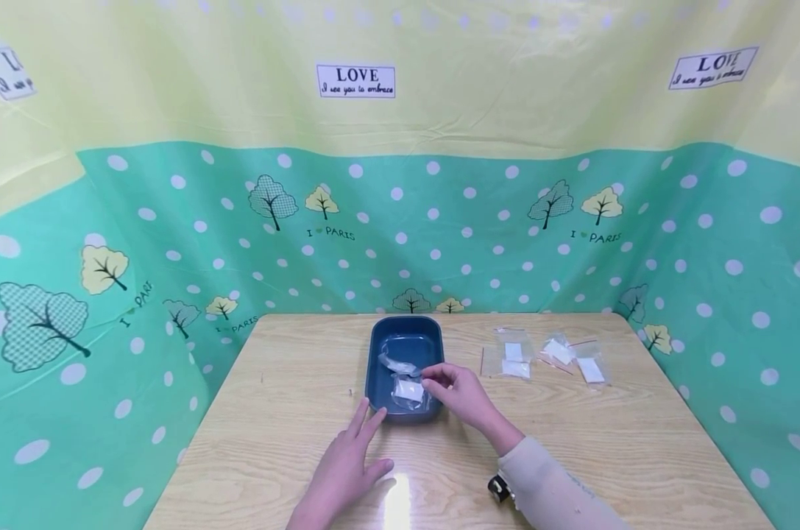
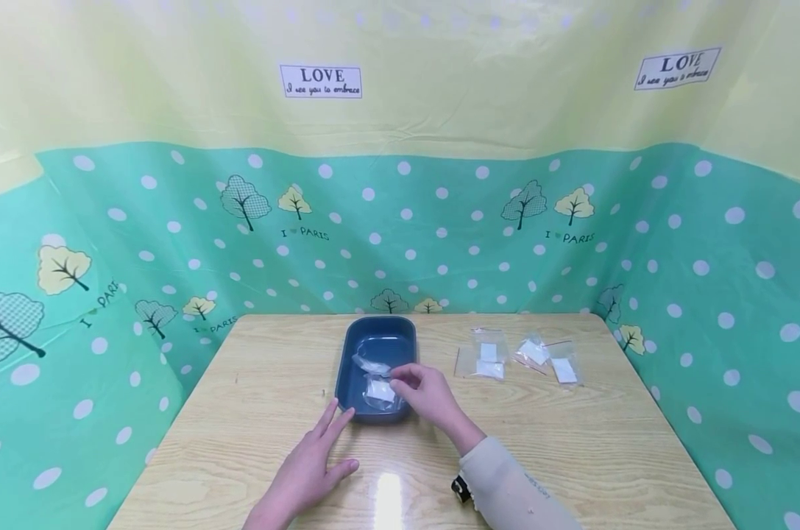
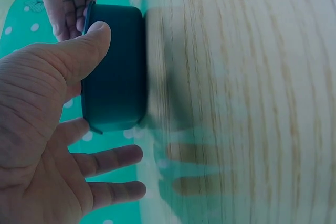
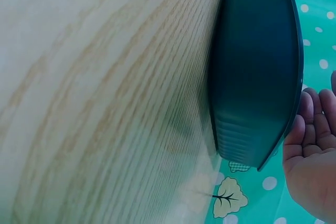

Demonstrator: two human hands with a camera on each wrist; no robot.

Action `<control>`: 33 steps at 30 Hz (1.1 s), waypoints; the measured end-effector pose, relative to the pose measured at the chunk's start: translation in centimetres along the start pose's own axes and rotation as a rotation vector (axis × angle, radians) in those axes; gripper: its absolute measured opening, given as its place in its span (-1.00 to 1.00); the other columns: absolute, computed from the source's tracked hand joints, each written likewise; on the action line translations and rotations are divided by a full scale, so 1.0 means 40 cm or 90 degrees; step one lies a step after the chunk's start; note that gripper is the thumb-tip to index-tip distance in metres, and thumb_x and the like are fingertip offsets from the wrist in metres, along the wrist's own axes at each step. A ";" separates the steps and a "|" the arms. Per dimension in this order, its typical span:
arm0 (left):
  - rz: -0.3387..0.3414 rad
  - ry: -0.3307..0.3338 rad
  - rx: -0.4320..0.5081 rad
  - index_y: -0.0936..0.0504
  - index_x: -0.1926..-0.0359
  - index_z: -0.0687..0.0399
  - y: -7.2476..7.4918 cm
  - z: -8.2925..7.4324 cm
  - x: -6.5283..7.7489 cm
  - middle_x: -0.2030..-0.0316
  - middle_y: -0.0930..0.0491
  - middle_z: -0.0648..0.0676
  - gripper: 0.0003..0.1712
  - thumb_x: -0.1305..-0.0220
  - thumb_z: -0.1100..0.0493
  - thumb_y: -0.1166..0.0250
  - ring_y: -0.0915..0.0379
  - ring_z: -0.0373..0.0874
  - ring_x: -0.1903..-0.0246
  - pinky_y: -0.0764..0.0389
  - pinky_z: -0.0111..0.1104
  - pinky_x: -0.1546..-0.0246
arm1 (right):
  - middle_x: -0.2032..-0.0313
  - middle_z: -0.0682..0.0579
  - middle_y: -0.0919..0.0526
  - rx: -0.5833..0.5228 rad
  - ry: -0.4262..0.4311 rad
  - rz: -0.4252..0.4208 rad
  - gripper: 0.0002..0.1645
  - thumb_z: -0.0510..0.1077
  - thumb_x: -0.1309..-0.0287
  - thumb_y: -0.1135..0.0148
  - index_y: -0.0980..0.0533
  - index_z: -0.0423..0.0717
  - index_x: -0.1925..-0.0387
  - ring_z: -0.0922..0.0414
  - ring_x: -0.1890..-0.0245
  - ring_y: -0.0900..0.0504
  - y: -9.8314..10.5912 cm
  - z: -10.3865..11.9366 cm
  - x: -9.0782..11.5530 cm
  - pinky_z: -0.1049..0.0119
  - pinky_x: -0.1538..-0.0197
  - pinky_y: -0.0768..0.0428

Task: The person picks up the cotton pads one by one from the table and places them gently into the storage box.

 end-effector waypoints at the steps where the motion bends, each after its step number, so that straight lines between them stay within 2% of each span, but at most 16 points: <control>1: -0.002 -0.001 0.000 -0.29 -0.65 -0.16 0.001 0.000 0.000 -0.70 -0.06 0.26 0.02 -0.26 -0.15 -0.55 -0.56 0.48 -0.24 -0.64 0.34 -0.19 | 0.05 0.09 -0.80 0.001 0.000 0.000 -0.63 0.00 -0.46 -0.36 -0.69 -0.09 -0.15 0.14 0.10 -0.65 0.000 0.001 -0.001 0.42 0.10 -0.70; 14: -0.021 -0.009 -0.018 -0.32 -0.63 -0.13 0.003 -0.006 -0.002 -0.70 -0.07 0.23 0.00 -0.27 -0.14 -0.54 -0.49 0.43 -0.32 -0.63 0.31 -0.24 | 0.04 0.09 -0.81 0.007 -0.001 -0.010 -0.65 -0.01 -0.48 -0.35 -0.70 -0.09 -0.13 0.16 0.08 -0.67 0.000 -0.002 -0.002 0.38 0.06 -0.72; 17: -0.020 -0.009 -0.017 -0.33 -0.63 -0.10 0.004 -0.008 -0.004 -0.70 -0.07 0.23 -0.01 -0.27 -0.14 -0.54 -0.50 0.42 -0.31 -0.64 0.30 -0.22 | 0.03 0.09 -0.81 0.009 -0.005 -0.030 -0.69 -0.05 -0.47 -0.35 -0.71 -0.07 -0.12 0.16 0.06 -0.69 0.008 0.000 -0.002 0.37 0.01 -0.73; 25: -0.013 -0.003 -0.003 -0.34 -0.61 -0.08 0.007 -0.007 -0.007 -0.69 -0.10 0.26 -0.02 -0.26 -0.13 -0.55 -0.57 0.45 -0.24 -0.66 0.32 -0.17 | 0.08 0.01 -0.80 0.039 -0.010 -0.129 -0.68 -0.13 -0.40 -0.38 -0.70 -0.15 -0.10 0.15 0.10 -0.66 0.064 -0.011 -0.008 0.35 0.02 -0.68; 33: -0.010 -0.004 0.004 -0.34 -0.61 -0.07 0.011 -0.014 -0.005 -0.69 -0.10 0.26 -0.03 -0.28 -0.12 -0.54 -0.57 0.49 -0.22 -0.65 0.35 -0.17 | 0.06 -0.09 -0.80 0.078 -0.008 -0.155 -0.68 -0.19 -0.37 -0.38 -0.68 -0.21 -0.10 0.06 0.04 -0.71 0.107 -0.037 -0.009 0.25 -0.06 -0.72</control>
Point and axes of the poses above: each hand's wrist, its own x-axis away from the middle knuckle, its own y-axis out of the back of the hand, z = x × y, the point moved 6 cm from there along -x, towards the middle knuckle
